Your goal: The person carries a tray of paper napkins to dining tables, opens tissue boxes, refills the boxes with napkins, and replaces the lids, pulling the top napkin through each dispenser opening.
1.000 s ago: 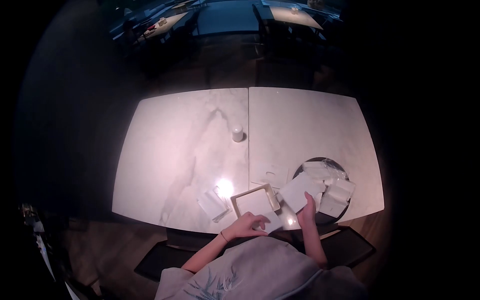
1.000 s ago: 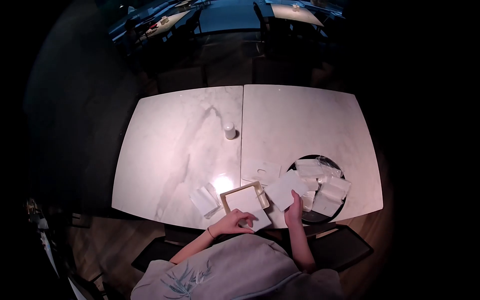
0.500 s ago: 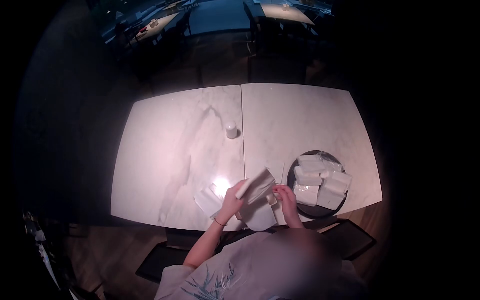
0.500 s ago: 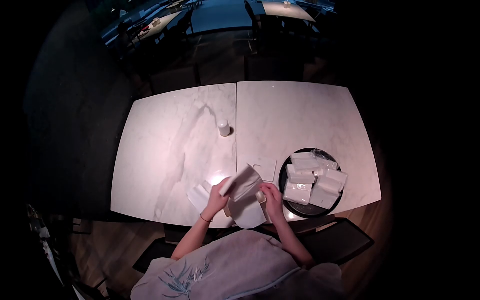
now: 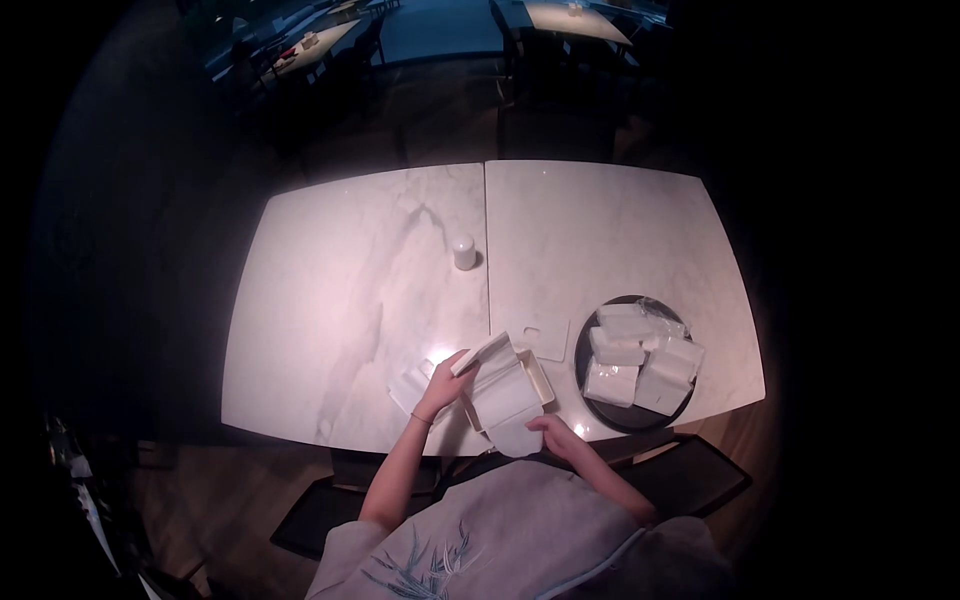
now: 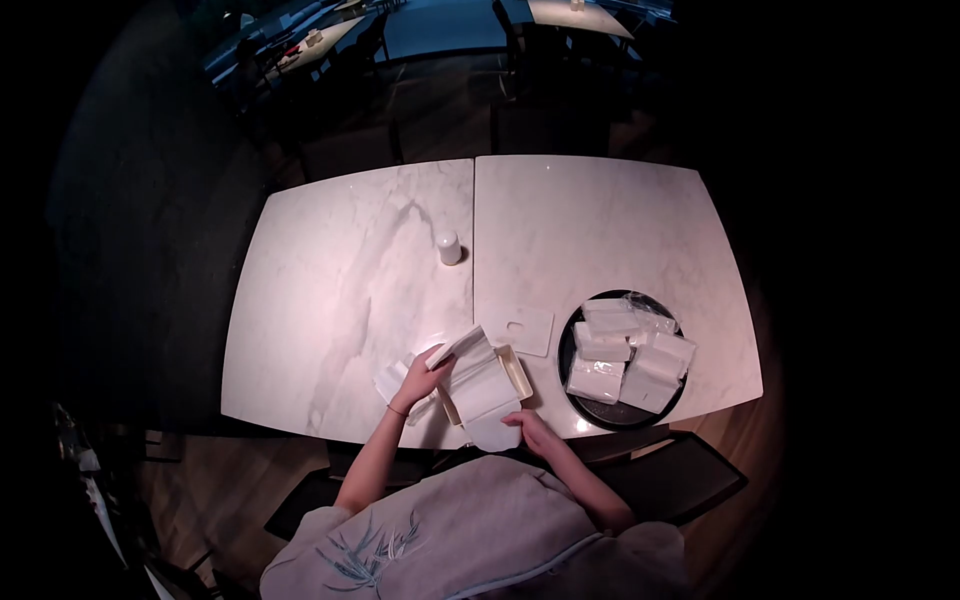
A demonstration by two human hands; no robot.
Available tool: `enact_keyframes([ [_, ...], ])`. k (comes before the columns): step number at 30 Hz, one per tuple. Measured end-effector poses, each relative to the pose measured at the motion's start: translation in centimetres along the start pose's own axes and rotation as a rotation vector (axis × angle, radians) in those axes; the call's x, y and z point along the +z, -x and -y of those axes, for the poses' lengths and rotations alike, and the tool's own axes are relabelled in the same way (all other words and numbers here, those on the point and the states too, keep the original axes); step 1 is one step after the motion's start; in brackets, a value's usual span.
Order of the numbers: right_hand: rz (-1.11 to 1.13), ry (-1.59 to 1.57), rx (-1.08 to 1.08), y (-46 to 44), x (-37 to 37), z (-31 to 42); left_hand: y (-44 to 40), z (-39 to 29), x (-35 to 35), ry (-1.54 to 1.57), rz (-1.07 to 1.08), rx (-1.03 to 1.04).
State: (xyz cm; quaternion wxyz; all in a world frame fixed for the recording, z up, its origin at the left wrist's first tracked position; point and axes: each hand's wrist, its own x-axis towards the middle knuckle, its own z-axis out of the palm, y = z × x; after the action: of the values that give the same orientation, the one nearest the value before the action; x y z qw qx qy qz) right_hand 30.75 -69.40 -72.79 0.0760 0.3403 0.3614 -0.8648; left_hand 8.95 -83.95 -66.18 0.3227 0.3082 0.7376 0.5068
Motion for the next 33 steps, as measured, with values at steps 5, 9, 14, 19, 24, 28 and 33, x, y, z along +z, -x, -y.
enact_keyframes([
  [5,0.056,0.012,0.065,0.6,-2.0,0.2,-0.2,-0.6,0.5,-0.027,-0.051,0.268],
  [9,0.072,0.017,0.095,1.7,-3.3,1.0,-0.5,-0.6,0.7,-0.041,-0.006,0.198],
  [14,0.358,-0.106,0.221,2.9,-1.8,4.3,-0.3,-0.5,0.9,-0.057,-0.023,0.231],
  [19,0.657,-0.355,0.192,0.9,3.0,6.5,-1.0,0.7,1.0,-0.045,-0.067,0.258],
  [24,0.481,-0.521,0.14,-0.9,3.0,5.5,-0.3,-0.4,1.2,-0.022,-0.064,0.229],
  [28,0.346,-0.374,0.136,-1.0,2.5,5.9,0.4,-1.2,1.3,-0.136,-0.033,0.334],
  [33,0.054,0.226,0.151,-0.6,1.1,11.4,2.5,0.9,2.6,-0.634,0.048,0.63],
])
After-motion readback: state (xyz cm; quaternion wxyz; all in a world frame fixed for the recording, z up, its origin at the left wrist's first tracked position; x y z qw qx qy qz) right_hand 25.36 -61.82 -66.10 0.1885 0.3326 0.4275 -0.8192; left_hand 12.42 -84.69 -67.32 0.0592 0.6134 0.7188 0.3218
